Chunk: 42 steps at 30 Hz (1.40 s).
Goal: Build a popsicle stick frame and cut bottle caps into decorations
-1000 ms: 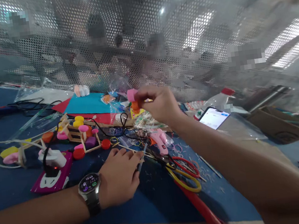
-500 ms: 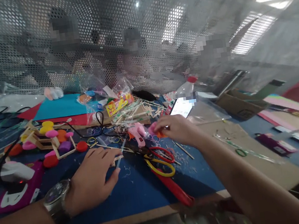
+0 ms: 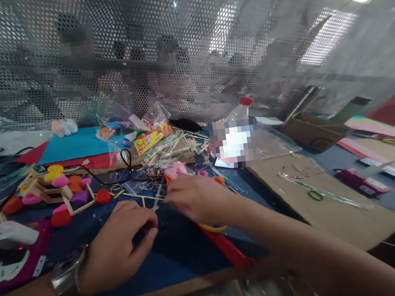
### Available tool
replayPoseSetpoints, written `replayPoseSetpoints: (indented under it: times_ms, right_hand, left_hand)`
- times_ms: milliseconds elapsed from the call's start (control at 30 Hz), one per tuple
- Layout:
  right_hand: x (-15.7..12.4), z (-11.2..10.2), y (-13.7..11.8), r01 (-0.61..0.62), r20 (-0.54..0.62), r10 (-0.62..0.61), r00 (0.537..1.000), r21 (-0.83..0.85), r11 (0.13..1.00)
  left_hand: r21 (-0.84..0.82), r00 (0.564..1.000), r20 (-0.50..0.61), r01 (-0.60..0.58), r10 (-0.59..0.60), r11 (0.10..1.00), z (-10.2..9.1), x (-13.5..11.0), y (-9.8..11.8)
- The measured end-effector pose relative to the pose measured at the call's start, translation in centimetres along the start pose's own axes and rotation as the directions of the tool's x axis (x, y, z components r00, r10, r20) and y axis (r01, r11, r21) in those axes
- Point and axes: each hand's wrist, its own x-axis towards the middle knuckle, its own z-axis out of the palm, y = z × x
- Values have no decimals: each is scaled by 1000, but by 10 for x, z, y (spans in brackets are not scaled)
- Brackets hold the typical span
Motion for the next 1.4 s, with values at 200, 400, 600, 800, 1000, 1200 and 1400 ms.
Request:
replayPoseSetpoints:
  times_ms: [200, 400, 600, 800, 1000, 1200, 1400]
  right_hand:
    - [28, 22, -36, 248, 191, -223, 956, -119, 961]
    - [21, 13, -24, 232, 132, -225, 965, -38, 972]
    - [7, -1, -9, -26, -237, 111, 965, 337, 941]
    - [23, -16, 11, 0, -379, 349, 857, 677, 736]
    - [38, -36, 16, 77, -432, 384, 816, 740, 668]
    - [42, -50, 14, 94, -542, 434, 720, 696, 712]
    - [47, -72, 8, 131, -610, 551, 569, 730, 671]
  left_hand:
    - [-100, 975, -213, 36, -57, 994, -7, 2, -2]
    - [-145, 961, -262, 54, -91, 988, -8, 3, -4]
    - [-176, 957, -271, 55, -102, 983, -8, 2, -5]
    - [-181, 954, -271, 76, -124, 981, -7, 3, -6]
    - [-174, 956, -259, 94, -137, 980, -6, 3, -8]
    - [-183, 956, -250, 111, -155, 977, -4, 4, -9]
    - [-208, 942, -291, 109, -168, 972, -2, 4, -10]
